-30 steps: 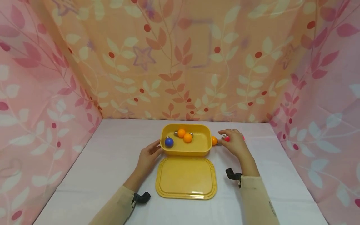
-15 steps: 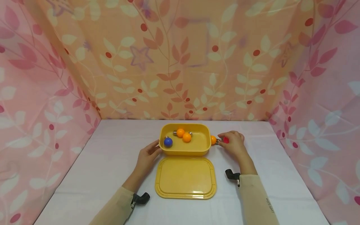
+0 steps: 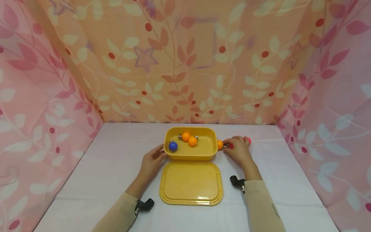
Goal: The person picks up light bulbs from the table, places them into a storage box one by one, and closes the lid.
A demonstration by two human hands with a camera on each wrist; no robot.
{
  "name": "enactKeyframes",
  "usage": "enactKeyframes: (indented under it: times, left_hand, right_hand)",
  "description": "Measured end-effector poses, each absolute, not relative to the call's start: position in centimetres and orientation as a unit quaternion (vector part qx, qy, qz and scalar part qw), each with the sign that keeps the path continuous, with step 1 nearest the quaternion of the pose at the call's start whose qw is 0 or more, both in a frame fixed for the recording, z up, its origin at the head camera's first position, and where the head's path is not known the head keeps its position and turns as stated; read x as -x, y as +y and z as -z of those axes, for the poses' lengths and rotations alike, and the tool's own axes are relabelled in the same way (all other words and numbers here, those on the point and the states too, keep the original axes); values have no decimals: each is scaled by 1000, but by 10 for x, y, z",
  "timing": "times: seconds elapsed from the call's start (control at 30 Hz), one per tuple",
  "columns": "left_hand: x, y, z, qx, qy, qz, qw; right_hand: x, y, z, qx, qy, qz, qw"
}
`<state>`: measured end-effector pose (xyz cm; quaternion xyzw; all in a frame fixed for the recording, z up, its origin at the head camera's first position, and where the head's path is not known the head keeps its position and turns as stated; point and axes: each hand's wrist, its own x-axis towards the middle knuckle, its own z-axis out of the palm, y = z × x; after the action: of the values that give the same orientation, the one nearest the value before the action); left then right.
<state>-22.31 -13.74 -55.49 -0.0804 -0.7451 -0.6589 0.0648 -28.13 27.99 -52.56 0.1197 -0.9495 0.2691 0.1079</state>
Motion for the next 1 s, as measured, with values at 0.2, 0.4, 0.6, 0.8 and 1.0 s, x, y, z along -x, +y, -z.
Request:
enactKeyframes:
  times: [0.2,0.4,0.6,0.8,1.0]
  left_hand:
    - [223,-139,553,81,-752,651,61]
    - [222,-138,553,79,-750,654,58]
    - [221,-137,555,76,-752,651,63]
    - [220,-137,556,78,-754,649,66]
    - [223,-137,555,81,-754,649,65]
  right_hand:
    - [282,279,529,-123,-950,-262,116]
    - [282,278,526,-119,-953,-256,109]
    - [279,279,524,-120,-948,-269,117]
    - [279,283,518,-111,-947,-279,108]
    - [279,287,506,-90,-948,-286,110]
